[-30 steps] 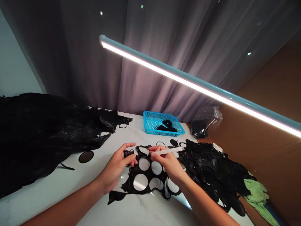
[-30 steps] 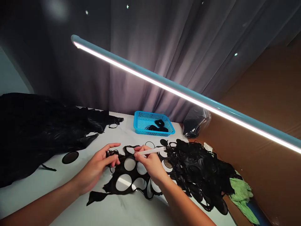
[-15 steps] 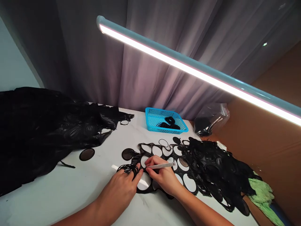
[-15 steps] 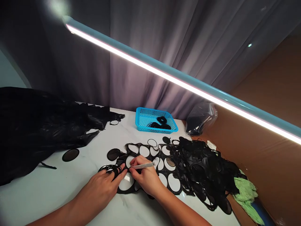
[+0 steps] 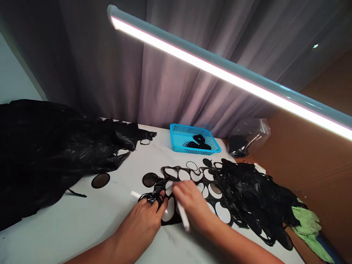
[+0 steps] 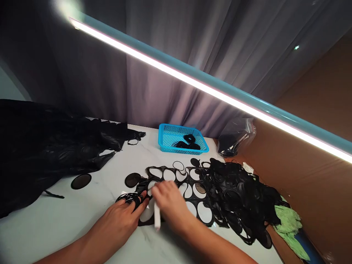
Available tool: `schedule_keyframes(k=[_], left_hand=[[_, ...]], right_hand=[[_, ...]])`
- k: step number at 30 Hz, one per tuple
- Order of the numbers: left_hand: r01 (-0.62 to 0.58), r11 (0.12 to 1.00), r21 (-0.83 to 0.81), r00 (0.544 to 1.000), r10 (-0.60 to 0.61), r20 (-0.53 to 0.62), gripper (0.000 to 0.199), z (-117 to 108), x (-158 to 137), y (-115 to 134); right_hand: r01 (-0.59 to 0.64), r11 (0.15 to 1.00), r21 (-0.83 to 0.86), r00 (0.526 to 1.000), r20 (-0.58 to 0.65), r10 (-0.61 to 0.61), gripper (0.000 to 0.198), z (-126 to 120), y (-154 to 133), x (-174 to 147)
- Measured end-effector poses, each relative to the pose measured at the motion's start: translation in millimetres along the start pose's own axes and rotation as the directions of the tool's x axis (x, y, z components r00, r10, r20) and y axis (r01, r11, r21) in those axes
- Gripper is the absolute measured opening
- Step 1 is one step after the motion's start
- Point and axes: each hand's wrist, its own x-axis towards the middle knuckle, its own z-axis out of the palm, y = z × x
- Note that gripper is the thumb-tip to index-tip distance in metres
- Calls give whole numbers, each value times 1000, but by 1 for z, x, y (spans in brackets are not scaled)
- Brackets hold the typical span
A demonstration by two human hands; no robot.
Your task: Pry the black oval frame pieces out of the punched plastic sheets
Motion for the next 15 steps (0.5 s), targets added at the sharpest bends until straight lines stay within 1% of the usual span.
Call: schedule_keyframes(k=[1,2,3,4,5,6,7,8,9,10,12,13,14,15], left_hand=[[-5,1000,16,1000,5,19,63,0,0,0],[-5,1000,26,999,4,35,64,0,0,1],[1,1000,28,999,-2,43,65,0,0,1],[9,1000,27,999,-10,40,65,0,-1,1],[16,1000,22,999,-16,28,65,-1,-1,1],[18,1000,15,1000,-18,8,63,-1,-1,0],[16,1000,2,1000,-16,-16,61,-1,-1,-1],[15,1000,-22,999,-16,-42,58,-1,-1,-3],[22,998,-60,998,-26,-66,55,-1,-1,-6],[35,993,-115,995,-45,-87,52,-2,-2,-9],[85,956,-282,986,-122,-115,47,-4,-1,-17],[121,913,-388,978,-177,-110,44,-6,-1,-20],[165,851,-499,967,-239,-87,41,-9,1,-23],[207,767,-607,955,-293,-44,36,-13,3,-26]], right_hand=[[-62,997,-54,996,-60,59,15,-9,15,5],[-154,984,-86,979,-149,140,16,-20,34,10],[-260,961,-89,936,-267,229,17,-31,55,15],[-364,930,-52,871,-374,320,17,-41,76,20],[-432,901,25,809,-430,400,16,-49,97,24],[-474,871,128,762,-436,479,16,-56,115,27],[-499,837,222,729,-415,545,17,-60,129,28],[-506,809,298,718,-374,587,18,-61,140,30],[-504,789,351,725,-325,607,20,-61,146,30],[-497,779,382,741,-280,610,21,-58,148,30],[-470,780,414,790,-197,580,22,-49,143,28],[-451,776,441,817,-145,558,21,-43,138,27],[-431,771,469,844,-93,529,19,-38,132,26],[-412,769,489,868,-47,495,18,-34,126,25]])
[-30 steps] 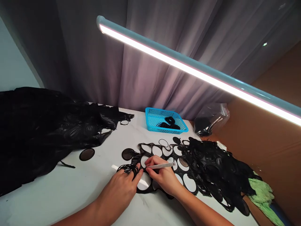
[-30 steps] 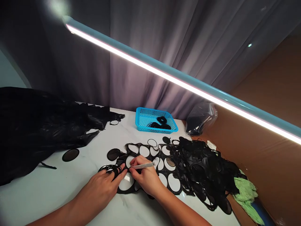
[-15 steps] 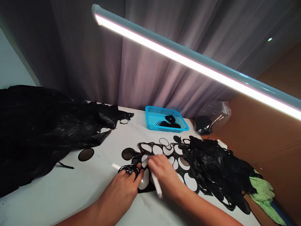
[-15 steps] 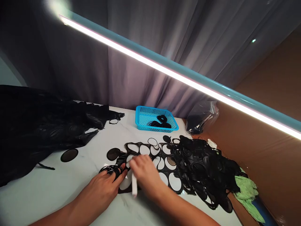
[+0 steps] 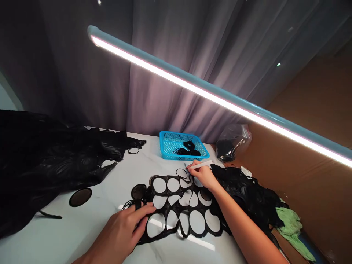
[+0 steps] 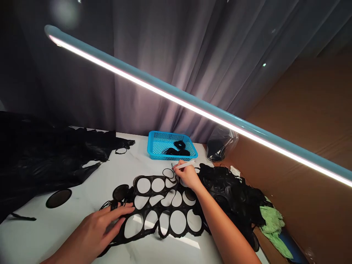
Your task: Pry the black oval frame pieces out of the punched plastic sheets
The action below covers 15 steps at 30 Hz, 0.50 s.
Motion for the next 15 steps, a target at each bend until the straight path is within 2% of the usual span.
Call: schedule_keyframes(k=[1,3,5,7,9,12,15], left_hand=[[74,989,-127,997,-72,20,32,-5,3,1],[248,903,-351,969,-227,102,27,-16,10,6],[415,746,-521,909,-362,205,30,-28,17,11],[518,555,-651,845,-450,289,35,-39,21,14],[525,368,-767,814,-479,327,38,-49,25,14],[454,112,-884,793,-502,344,41,-60,33,12],[368,-67,-927,819,-449,357,42,-65,45,13]], right_hand=[[19,1000,8,998,54,-20,17,4,-2,-4],[70,997,-25,989,131,-67,17,10,-5,-10],[132,987,-97,980,164,-115,15,10,-6,-15],[194,969,-152,970,179,-166,12,9,-5,-17],[244,951,-190,960,187,-209,12,9,-3,-19],[282,932,-227,950,204,-238,14,11,0,-20],[310,907,-285,944,202,-259,16,16,4,-19]])
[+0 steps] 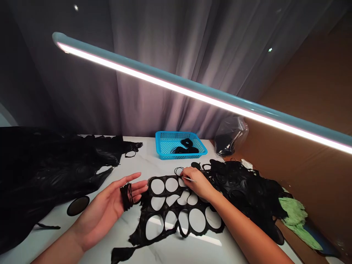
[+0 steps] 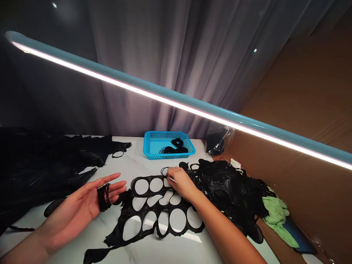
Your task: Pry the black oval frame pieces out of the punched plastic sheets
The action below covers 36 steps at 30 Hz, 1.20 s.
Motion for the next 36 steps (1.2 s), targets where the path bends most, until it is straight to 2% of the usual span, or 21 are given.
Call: schedule_keyframes(k=[2,4,6,8,9,11,12,14,19,22,25,28,32,34,36], left_hand=[[1,998,-61,997,4,78,43,8,7,4],[-13,999,-34,989,18,145,46,19,15,5],[-76,993,86,979,59,194,45,33,25,6],[-186,945,269,965,124,231,44,47,38,4],[-266,886,381,949,170,266,44,53,46,3],[-438,690,577,891,247,381,47,65,65,-1],[-520,560,644,849,259,460,49,70,75,-4],[-602,393,695,796,227,561,47,76,97,-11],[-634,130,762,773,105,625,20,81,143,-28],[-639,43,768,770,18,638,16,81,160,-31],[-614,24,789,789,-15,615,24,81,171,-30],[-575,82,814,818,38,574,20,82,174,-24],[-530,270,804,848,150,508,20,88,160,-13],[-501,386,774,863,165,477,22,93,145,-9],[-467,488,738,876,141,462,23,101,129,-8]], right_hand=[[-6,1000,19,999,-41,7,16,1,1,1],[-57,989,134,992,-102,71,16,-3,0,2],[-120,942,312,981,-111,162,16,-11,-6,3],[-157,866,474,977,-55,206,16,-22,-16,4],[-156,842,517,979,-33,202,15,-26,-22,4],[-131,845,518,983,-45,180,14,-34,-32,5],[-120,863,490,982,-68,175,15,-37,-35,6],[-124,891,437,979,-93,182,15,-41,-36,7],[-215,896,388,960,-87,268,10,-56,-20,9],[-209,891,402,950,-134,283,11,-72,-15,8],[-189,881,434,949,-149,277,13,-87,-16,6],[-198,858,475,956,-100,275,13,-97,-20,2],[-226,754,617,972,88,219,9,-103,-32,-2],[-246,651,718,969,181,166,10,-104,-40,-3],[-254,532,807,967,220,127,16,-103,-47,-3]])
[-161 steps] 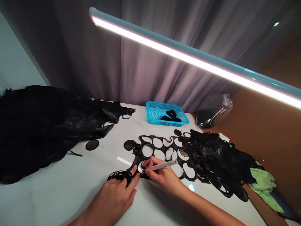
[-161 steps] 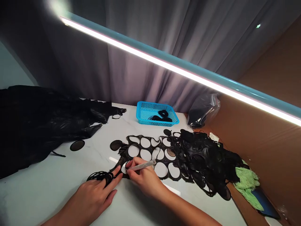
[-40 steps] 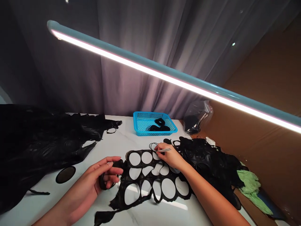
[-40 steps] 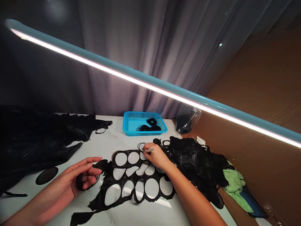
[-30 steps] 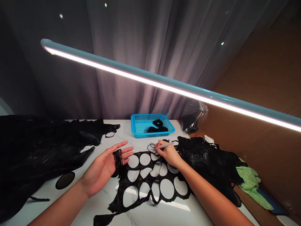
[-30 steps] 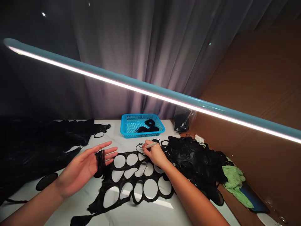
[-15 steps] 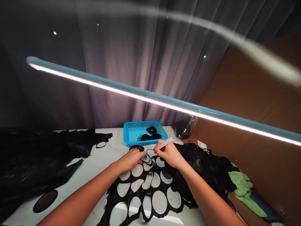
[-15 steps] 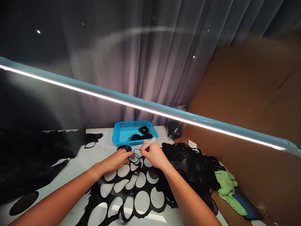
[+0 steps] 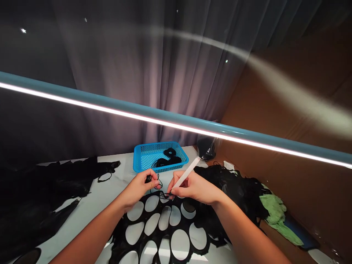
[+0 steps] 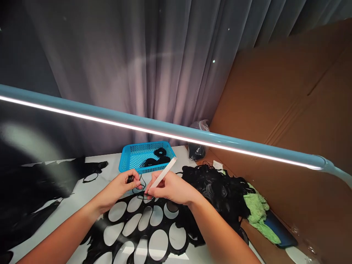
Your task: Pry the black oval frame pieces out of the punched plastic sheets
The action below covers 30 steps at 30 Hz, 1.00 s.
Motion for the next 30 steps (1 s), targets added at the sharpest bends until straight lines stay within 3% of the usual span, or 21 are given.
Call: schedule_keyframes(k=[3,6,8,14,17,20,23,25,26,27,30], left_hand=[[94,959,-267,995,-80,62,28,10,-16,18],[206,739,-641,978,-172,117,32,18,-25,32],[208,613,-762,975,-192,112,29,21,-28,39],[255,502,-826,963,-209,171,29,18,-32,52],[269,509,-818,963,-154,221,41,15,-36,56],[176,573,-800,981,-36,191,55,12,-39,60],[-77,776,-626,985,156,72,66,11,-44,63],[-308,913,-268,937,339,78,70,12,-48,62],[-416,908,-38,899,418,130,72,13,-49,61],[-504,845,179,860,470,198,75,15,-50,59],[-608,554,569,788,511,344,86,24,-50,50]], right_hand=[[33,990,139,999,-18,-31,27,7,-2,2],[69,985,155,992,-115,-52,31,10,-1,5],[91,984,152,983,-171,-64,30,12,-1,6],[125,989,78,950,-296,-97,25,13,2,6],[120,993,-20,885,-450,-116,27,8,7,9],[155,988,0,849,-511,-134,24,6,11,13],[160,972,172,905,-420,-75,32,8,12,13],[143,946,291,941,-336,-39,33,11,11,13],[135,933,333,952,-305,-29,32,12,11,12],[134,923,359,957,-290,-26,33,14,11,12],[136,922,364,947,-321,-13,37,15,12,12]])
